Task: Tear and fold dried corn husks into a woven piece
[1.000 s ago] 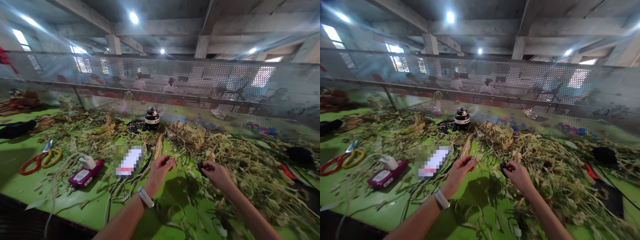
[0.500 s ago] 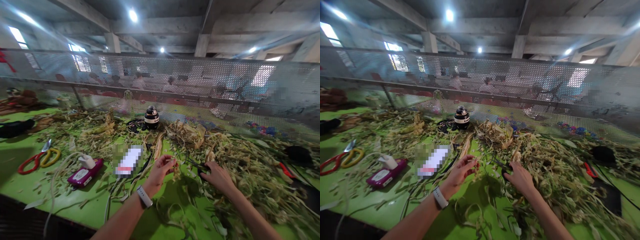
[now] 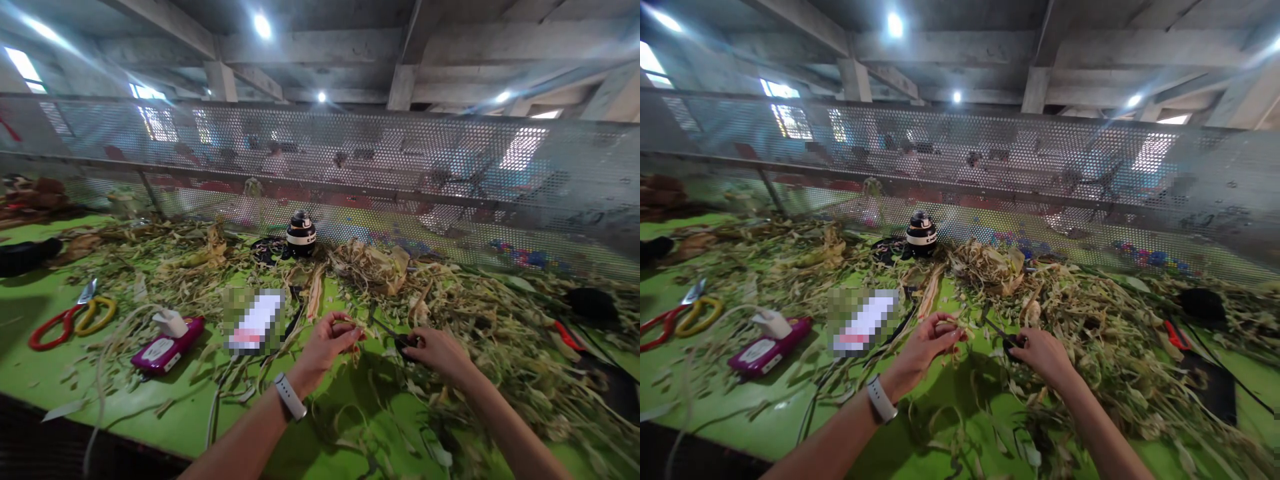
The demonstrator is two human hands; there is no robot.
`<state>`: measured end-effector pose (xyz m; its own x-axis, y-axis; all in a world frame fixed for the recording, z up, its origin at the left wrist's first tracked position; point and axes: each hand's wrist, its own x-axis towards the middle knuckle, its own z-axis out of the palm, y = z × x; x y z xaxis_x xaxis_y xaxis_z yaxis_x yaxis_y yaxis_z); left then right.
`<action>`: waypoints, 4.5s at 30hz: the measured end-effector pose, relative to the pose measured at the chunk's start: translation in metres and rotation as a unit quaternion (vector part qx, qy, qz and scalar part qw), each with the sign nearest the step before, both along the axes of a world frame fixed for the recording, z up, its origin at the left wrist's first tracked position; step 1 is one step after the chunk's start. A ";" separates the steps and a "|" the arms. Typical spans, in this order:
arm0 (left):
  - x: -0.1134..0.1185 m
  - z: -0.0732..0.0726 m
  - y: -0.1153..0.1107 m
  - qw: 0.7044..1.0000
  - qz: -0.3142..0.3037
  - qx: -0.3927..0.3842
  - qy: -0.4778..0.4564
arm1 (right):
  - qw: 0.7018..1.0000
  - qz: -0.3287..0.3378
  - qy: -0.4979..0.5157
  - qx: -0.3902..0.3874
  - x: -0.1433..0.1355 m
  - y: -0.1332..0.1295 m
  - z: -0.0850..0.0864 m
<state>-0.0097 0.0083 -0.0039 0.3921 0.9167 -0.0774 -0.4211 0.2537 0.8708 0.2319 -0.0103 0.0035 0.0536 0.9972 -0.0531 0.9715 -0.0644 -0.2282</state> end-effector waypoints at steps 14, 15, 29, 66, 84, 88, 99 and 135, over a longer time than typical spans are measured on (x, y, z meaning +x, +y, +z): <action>0.004 -0.012 -0.005 0.995 -0.048 0.061 0.066 | 0.941 0.245 0.129 0.196 -0.059 -0.022 -0.002; 0.003 -0.010 -0.005 0.994 -0.062 0.065 0.068 | 0.940 0.245 0.130 0.196 -0.058 -0.022 -0.001; -0.001 -0.005 -0.007 0.985 -0.108 0.090 0.100 | 0.929 0.252 0.211 0.170 -0.044 -0.018 0.001; -0.003 -0.007 0.001 0.976 -0.169 0.048 0.126 | 0.914 0.254 0.203 0.244 -0.044 -0.020 0.002; -0.007 -0.010 0.003 0.978 -0.170 0.010 0.120 | 0.909 0.254 0.179 0.277 -0.045 -0.020 0.001; -0.006 -0.003 0.001 0.981 -0.155 0.002 0.113 | 0.914 0.245 0.189 0.262 -0.046 -0.021 0.000; -0.009 -0.012 0.003 0.971 -0.209 0.014 0.117 | 0.907 0.259 0.175 0.281 -0.046 -0.019 -0.001; -0.006 -0.009 0.002 0.986 -0.150 -0.047 0.048 | 0.911 0.171 0.242 0.287 -0.045 -0.018 0.001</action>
